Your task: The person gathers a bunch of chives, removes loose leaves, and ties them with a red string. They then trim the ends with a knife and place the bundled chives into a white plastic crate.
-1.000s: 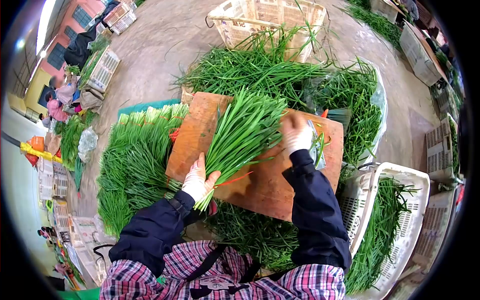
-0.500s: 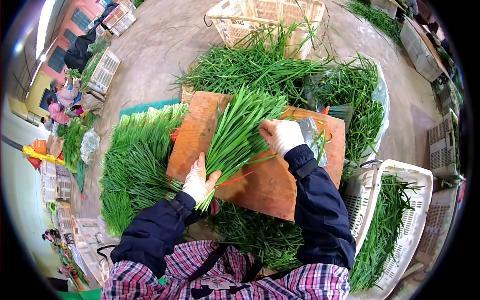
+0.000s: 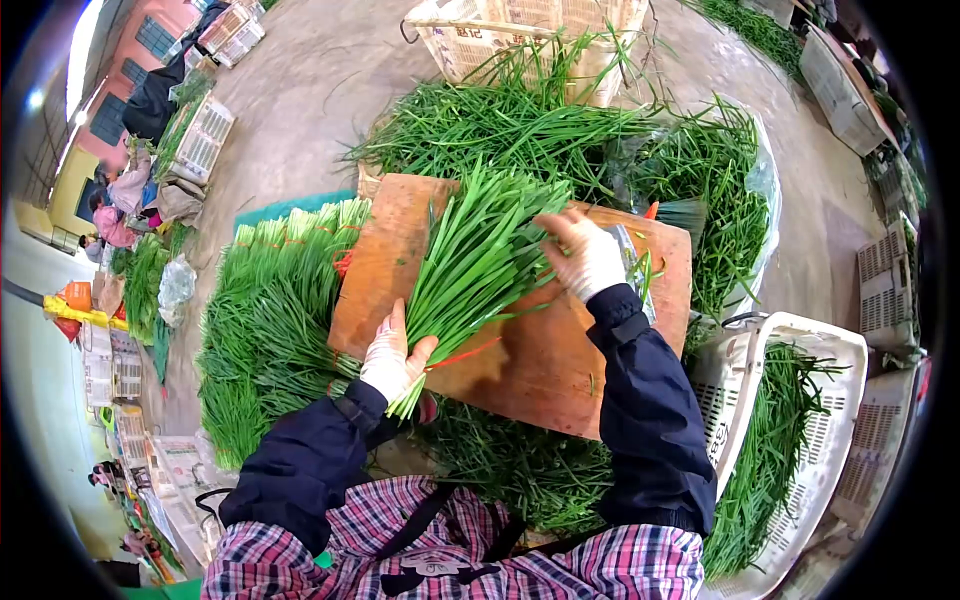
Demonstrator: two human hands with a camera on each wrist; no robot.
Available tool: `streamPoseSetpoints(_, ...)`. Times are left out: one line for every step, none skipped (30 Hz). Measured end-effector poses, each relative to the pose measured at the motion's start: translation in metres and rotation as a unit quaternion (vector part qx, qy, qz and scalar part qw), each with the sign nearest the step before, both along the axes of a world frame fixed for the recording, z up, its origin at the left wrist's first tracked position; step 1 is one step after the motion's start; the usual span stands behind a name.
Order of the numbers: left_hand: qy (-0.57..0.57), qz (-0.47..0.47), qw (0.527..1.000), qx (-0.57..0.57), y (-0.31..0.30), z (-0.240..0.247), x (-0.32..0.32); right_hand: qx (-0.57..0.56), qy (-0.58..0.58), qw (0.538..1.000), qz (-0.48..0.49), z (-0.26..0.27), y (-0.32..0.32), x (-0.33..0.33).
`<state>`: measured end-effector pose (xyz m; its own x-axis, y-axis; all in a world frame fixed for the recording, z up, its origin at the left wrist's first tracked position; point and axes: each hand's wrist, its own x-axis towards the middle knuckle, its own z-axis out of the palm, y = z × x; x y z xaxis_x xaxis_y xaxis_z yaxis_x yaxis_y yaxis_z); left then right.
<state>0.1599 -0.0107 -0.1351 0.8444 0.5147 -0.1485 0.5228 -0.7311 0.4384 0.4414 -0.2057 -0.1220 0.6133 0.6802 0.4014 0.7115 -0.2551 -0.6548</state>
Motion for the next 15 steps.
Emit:
streamPoseSetpoints(-0.002,-0.003,1.000,0.000,0.001,-0.001,0.000,-0.038,-0.039,0.998,0.035,-0.010,0.002,0.000)
streamPoseSetpoints(-0.006,-0.003,1.000,0.003,0.001,-0.003,0.000,-0.079,-0.065,0.994,0.046,-0.013,0.003,0.000)
streamPoseSetpoints(-0.009,-0.005,1.000,0.007,0.001,-0.003,0.000,-0.118,-0.090,0.987,0.056,-0.014,0.005,-0.002)
streamPoseSetpoints(-0.013,-0.007,1.000,0.010,0.001,-0.003,-0.001,-0.158,-0.114,0.979,0.065,-0.014,0.005,-0.004)
streamPoseSetpoints(-0.011,-0.006,1.000,0.005,0.001,-0.003,-0.001,-0.173,-0.128,0.974,0.068,-0.015,0.005,-0.006)
streamPoseSetpoints(-0.009,-0.005,1.000,0.000,0.000,-0.002,-0.001,-0.180,-0.140,0.971,0.066,-0.019,0.006,-0.007)
streamPoseSetpoints(-0.007,-0.004,1.000,-0.005,0.000,0.000,-0.001,-0.187,-0.153,0.968,0.063,-0.024,0.008,-0.008)
streamPoseSetpoints(-0.006,-0.004,1.000,-0.002,0.000,0.000,0.000,-0.193,-0.166,0.965,0.060,-0.028,0.010,-0.007)
streamPoseSetpoints(-0.006,-0.004,1.000,0.001,0.000,0.000,0.000,-0.206,-0.174,0.961,0.057,-0.026,0.010,-0.006)
streamPoseSetpoints(-0.005,-0.004,1.000,0.004,0.000,0.000,0.000,-0.213,-0.168,0.961,0.052,-0.025,0.012,-0.007)
streamPoseSetpoints(-0.006,-0.004,1.000,0.005,0.000,-0.001,0.000,-0.221,-0.162,0.961,0.047,-0.024,0.013,-0.008)
streamPoseSetpoints(-0.007,-0.005,1.000,0.005,0.000,-0.001,-0.001,-0.230,-0.155,0.960,0.042,-0.023,0.013,-0.009)
streamPoseSetpoints(-0.007,-0.005,1.000,0.004,0.000,-0.002,-0.001,-0.143,-0.097,0.984,-0.028,-0.027,0.012,-0.009)
streamPoseSetpoints(-0.009,-0.007,1.000,0.011,0.000,-0.003,-0.001,-0.055,-0.038,0.993,-0.098,-0.034,0.013,-0.007)
streamPoseSetpoints(-0.011,-0.007,1.000,0.017,0.001,-0.005,-0.001,0.034,0.022,0.986,-0.164,-0.038,0.013,-0.003)
